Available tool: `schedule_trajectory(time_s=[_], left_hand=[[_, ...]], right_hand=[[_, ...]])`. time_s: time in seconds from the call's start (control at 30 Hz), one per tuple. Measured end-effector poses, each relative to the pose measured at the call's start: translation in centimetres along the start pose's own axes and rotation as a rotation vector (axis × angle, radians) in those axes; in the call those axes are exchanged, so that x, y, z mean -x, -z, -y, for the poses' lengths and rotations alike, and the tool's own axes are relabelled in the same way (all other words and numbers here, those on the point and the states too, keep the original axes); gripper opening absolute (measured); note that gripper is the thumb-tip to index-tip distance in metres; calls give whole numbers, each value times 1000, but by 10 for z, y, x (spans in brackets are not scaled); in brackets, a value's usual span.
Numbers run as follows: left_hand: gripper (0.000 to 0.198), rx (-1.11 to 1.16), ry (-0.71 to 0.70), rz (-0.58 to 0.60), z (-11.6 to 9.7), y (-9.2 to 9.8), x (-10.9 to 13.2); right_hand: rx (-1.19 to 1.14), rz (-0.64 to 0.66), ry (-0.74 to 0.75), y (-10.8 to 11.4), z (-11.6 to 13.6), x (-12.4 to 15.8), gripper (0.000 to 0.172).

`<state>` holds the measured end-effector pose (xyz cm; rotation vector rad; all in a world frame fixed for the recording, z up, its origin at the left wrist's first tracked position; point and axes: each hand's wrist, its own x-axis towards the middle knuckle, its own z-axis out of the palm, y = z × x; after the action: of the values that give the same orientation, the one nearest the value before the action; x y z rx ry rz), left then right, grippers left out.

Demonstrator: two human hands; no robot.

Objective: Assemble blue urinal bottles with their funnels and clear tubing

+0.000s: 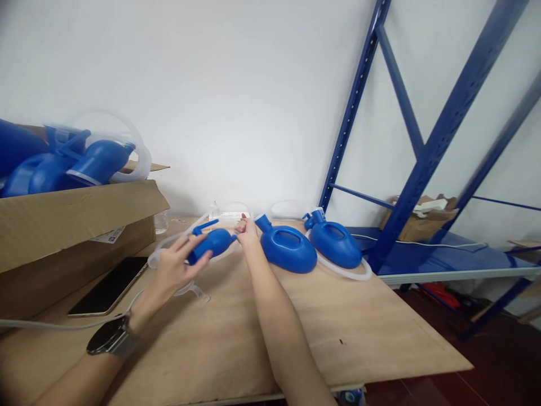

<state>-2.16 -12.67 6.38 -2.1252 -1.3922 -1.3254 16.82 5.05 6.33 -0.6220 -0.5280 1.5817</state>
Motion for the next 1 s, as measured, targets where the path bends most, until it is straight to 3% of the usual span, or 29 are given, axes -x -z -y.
schedule_trajectory(time_s=[0.1,0.2,0.33,0.47,0.57,0.67,0.73,0.8,0.9,1.0], left_hand=[[47,184,432,-48,-1,7,-6],[53,255,552,-75,-2,6,-10],[57,289,525,-148,-1,-1,-8],[48,303,457,-160,2,-7,-4],[43,320,417,-88,1,-12,0],[43,397,442,-9,-4,-21,5],[46,504,489,53,-10,-28,10],[50,609,505,122,-15,-33,15],[48,580,389,205,-17,-34,18],[47,324,206,310,-8,-20,10]], right_hand=[[-30,-18,-66,1,8,6,18],[-42,2,-128,-5,9,13,21],[-28,11,-180,-14,3,27,13],[55,10,-224,0,-8,58,14],[219,8,-227,26,-14,90,23],[433,20,-13,49,-14,122,43],[522,109,90,57,-13,140,49],[552,236,84,58,-14,153,55],[548,314,36,55,-14,161,70],[554,262,111,56,-11,156,65]])
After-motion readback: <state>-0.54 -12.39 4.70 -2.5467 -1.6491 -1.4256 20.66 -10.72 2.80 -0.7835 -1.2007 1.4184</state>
